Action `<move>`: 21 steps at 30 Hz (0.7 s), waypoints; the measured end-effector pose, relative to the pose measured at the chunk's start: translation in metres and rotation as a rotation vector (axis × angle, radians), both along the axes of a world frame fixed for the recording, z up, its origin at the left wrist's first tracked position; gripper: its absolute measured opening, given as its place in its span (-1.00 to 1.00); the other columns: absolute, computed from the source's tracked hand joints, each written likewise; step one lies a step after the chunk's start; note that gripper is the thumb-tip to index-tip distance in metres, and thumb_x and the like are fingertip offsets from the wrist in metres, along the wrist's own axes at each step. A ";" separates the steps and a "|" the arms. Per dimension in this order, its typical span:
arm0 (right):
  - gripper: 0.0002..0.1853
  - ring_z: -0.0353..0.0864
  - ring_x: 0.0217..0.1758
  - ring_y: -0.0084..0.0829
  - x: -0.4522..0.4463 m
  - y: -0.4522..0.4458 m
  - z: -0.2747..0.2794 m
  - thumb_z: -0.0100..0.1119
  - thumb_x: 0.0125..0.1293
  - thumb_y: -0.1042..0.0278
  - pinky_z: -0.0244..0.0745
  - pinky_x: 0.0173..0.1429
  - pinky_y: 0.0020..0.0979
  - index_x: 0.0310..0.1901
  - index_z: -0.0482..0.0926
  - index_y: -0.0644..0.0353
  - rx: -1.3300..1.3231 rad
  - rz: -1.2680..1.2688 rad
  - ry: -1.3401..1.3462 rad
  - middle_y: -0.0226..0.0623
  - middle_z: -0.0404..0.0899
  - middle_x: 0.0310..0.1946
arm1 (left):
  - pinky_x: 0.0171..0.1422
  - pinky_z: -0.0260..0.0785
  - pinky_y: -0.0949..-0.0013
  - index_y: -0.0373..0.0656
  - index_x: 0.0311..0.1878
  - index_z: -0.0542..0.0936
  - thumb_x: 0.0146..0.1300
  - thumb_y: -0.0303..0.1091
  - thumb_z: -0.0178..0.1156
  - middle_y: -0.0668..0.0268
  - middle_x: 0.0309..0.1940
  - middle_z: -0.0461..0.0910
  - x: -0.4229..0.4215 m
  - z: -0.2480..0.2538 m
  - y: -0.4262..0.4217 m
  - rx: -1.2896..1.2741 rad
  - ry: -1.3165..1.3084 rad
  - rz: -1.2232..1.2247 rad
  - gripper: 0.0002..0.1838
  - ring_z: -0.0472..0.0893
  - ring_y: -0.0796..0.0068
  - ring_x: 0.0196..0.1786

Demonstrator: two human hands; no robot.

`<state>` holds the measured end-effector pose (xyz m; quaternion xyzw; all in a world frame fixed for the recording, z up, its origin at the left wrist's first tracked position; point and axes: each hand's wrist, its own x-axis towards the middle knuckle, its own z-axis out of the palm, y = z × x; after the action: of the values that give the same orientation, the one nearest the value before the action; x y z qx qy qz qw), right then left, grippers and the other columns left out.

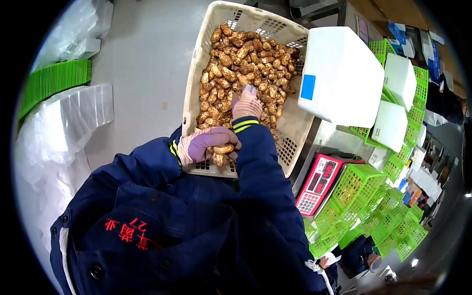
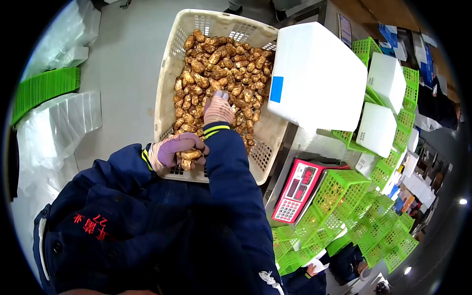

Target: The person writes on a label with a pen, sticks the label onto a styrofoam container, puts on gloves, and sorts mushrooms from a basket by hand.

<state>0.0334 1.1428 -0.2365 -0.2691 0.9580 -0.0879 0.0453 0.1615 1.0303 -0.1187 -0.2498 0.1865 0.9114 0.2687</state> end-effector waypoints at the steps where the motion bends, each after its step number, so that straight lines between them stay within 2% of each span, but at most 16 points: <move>1: -0.67 0.59 -0.18 -0.24 0.002 0.008 -0.050 -0.12 0.37 0.26 0.54 -0.11 -0.24 0.04 0.35 0.31 -0.021 0.127 0.327 -0.14 0.56 -0.18 | -0.08 0.50 0.35 -0.25 -0.02 0.46 0.30 -0.37 -0.02 0.10 -0.02 0.52 0.001 0.001 0.000 0.035 -0.034 -0.004 -0.75 0.61 0.34 -0.19; 3: -0.64 0.55 -0.14 -0.19 -0.018 0.004 -0.043 -0.09 0.35 0.21 0.45 -0.04 -0.24 0.05 0.40 0.29 -0.255 -0.257 -0.488 -0.06 0.54 -0.10 | -0.14 0.50 0.40 -0.27 -0.09 0.49 0.30 -0.36 0.03 0.11 -0.03 0.51 0.002 -0.014 -0.007 0.016 -0.020 -0.085 -0.79 0.60 0.41 -0.23; 5: -0.73 0.54 -0.15 -0.28 -0.032 0.008 0.000 -0.03 0.33 0.38 0.47 -0.04 -0.31 0.01 0.44 0.28 -0.393 -0.525 -0.939 -0.10 0.55 -0.08 | -0.18 0.49 0.44 -0.28 -0.17 0.51 0.27 -0.36 0.11 0.19 -0.11 0.53 -0.005 -0.022 -0.013 -0.331 0.321 -0.273 -0.82 0.58 0.49 -0.25; 6: -0.74 0.55 -0.17 -0.27 -0.022 0.016 -0.003 0.03 0.29 0.36 0.47 -0.07 -0.28 -0.03 0.46 0.29 -0.377 -0.412 -0.734 -0.10 0.56 -0.12 | -0.19 0.46 0.46 -0.29 -0.21 0.53 0.19 -0.41 0.18 0.30 -0.22 0.55 -0.006 -0.033 -0.016 -0.403 0.295 -0.347 -0.84 0.56 0.57 -0.27; 7: -0.74 0.56 -0.19 -0.27 -0.013 0.017 0.009 0.09 0.26 0.35 0.48 -0.10 -0.26 -0.07 0.48 0.30 -0.357 -0.301 -0.527 -0.10 0.58 -0.16 | -0.18 0.45 0.42 -0.27 -0.17 0.53 0.13 -0.33 0.24 0.28 -0.31 0.58 -0.019 -0.034 -0.020 -0.669 0.383 -0.511 -0.75 0.57 0.50 -0.29; 8: -0.70 0.60 -0.19 -0.20 -0.017 0.020 0.022 0.18 0.20 0.28 0.50 -0.11 -0.23 -0.09 0.50 0.27 -0.152 -0.301 -0.664 -0.06 0.59 -0.18 | -0.16 0.45 0.37 -0.25 -0.16 0.53 0.10 -0.28 0.26 0.22 -0.32 0.58 -0.025 -0.030 -0.020 -0.986 0.439 -0.617 -0.71 0.58 0.40 -0.29; 9: -0.66 0.61 -0.14 -0.13 -0.012 0.020 0.019 0.20 0.17 0.27 0.51 -0.08 -0.22 -0.05 0.49 0.24 -0.085 -0.157 -0.427 0.00 0.57 -0.15 | -0.15 0.44 0.32 -0.23 -0.16 0.53 0.07 -0.23 0.28 0.17 -0.33 0.58 -0.038 -0.013 -0.018 -1.309 0.498 -0.717 -0.67 0.59 0.30 -0.29; 10: -0.67 0.60 -0.11 -0.13 -0.011 0.010 0.028 0.15 0.19 0.28 0.51 -0.05 -0.21 -0.03 0.47 0.22 0.023 -0.130 -0.463 -0.01 0.57 -0.12 | -0.12 0.44 0.23 -0.19 -0.13 0.54 0.05 -0.20 0.28 0.08 -0.26 0.58 -0.053 -0.013 -0.014 -1.513 0.592 -0.912 -0.65 0.58 0.11 -0.22; 11: -0.68 0.59 -0.07 -0.12 -0.011 -0.001 0.037 0.10 0.22 0.29 0.52 -0.03 -0.21 -0.02 0.45 0.20 0.127 -0.101 -0.500 -0.02 0.56 -0.09 | -0.09 0.45 0.19 -0.21 -0.12 0.55 0.05 -0.28 0.23 0.06 -0.21 0.59 -0.062 -0.010 -0.004 -1.707 0.590 -1.056 -0.68 0.58 0.06 -0.15; 12: -0.74 0.60 -0.08 -0.13 -0.015 -0.010 0.034 -0.03 0.26 0.32 0.53 -0.06 -0.18 -0.05 0.45 0.19 0.195 -0.061 -0.496 -0.08 0.56 -0.07 | -0.08 0.45 0.20 -0.22 -0.12 0.56 0.04 -0.29 0.24 0.05 -0.19 0.58 -0.072 -0.021 0.004 -1.717 0.583 -1.172 -0.67 0.59 0.06 -0.13; 13: -0.76 0.60 -0.08 -0.12 -0.008 -0.006 -0.010 -0.11 0.26 0.36 0.54 -0.09 -0.16 -0.08 0.45 0.17 0.027 -0.071 -0.309 -0.11 0.54 -0.04 | -0.07 0.46 0.20 -0.24 -0.13 0.56 0.03 -0.29 0.24 0.04 -0.18 0.58 -0.081 -0.034 0.012 -1.723 0.576 -1.294 -0.67 0.59 0.07 -0.11; 15: -0.75 0.57 -0.03 -0.13 -0.024 0.002 0.006 -0.10 0.26 0.34 0.52 -0.05 -0.18 -0.06 0.45 0.14 0.084 -0.029 -0.535 -0.09 0.53 -0.04 | -0.07 0.47 0.21 -0.26 -0.17 0.57 0.11 -0.42 0.08 -0.04 -0.21 0.58 -0.093 -0.044 0.024 -1.828 0.563 -1.203 -0.77 0.60 0.08 -0.13; 16: -0.75 0.53 0.01 -0.11 -0.031 0.007 0.002 -0.03 0.24 0.38 0.48 -0.01 -0.21 -0.05 0.45 0.11 0.056 -0.164 -0.662 -0.06 0.52 -0.05 | -0.08 0.47 0.21 -0.26 -0.17 0.58 0.12 -0.45 0.04 -0.04 -0.23 0.59 -0.091 -0.049 0.021 -1.871 0.720 -1.148 -0.77 0.61 0.07 -0.14; 17: -0.68 0.53 -0.04 -0.13 -0.012 0.022 0.032 0.14 0.14 0.42 0.47 -0.03 -0.23 -0.04 0.44 0.17 -0.181 -0.255 -0.569 -0.06 0.54 -0.13 | -0.09 0.47 0.21 -0.26 -0.17 0.58 0.13 -0.48 -0.01 -0.05 -0.25 0.59 -0.093 -0.042 0.019 -1.898 0.889 -1.082 -0.76 0.62 0.06 -0.16; 19: -0.55 0.54 -0.13 -0.19 0.013 0.047 0.028 0.28 0.00 0.44 0.47 -0.05 -0.27 -0.02 0.40 0.24 -0.589 -0.471 -0.534 -0.10 0.54 -0.20 | -0.07 0.47 0.19 -0.29 -0.18 0.58 0.06 -0.47 0.03 -0.08 -0.23 0.59 -0.103 -0.024 0.029 -1.819 0.745 -1.394 -0.74 0.61 0.08 -0.12; 21: -0.37 0.46 -0.14 -0.43 0.051 0.073 0.056 0.34 -0.05 0.47 0.41 -0.05 -0.41 0.11 0.30 0.32 -1.103 -0.681 -0.629 -0.25 0.45 -0.16 | -0.12 0.48 0.16 -0.34 -0.23 0.59 0.10 -0.42 0.06 -0.06 -0.24 0.60 -0.091 -0.058 0.024 -1.834 0.938 -1.407 -0.76 0.62 0.07 -0.14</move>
<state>0.0840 1.2161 -0.1808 0.0987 0.7464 -0.6416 0.1467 0.0705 1.0548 -0.1767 0.1578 0.9240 0.1050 0.3322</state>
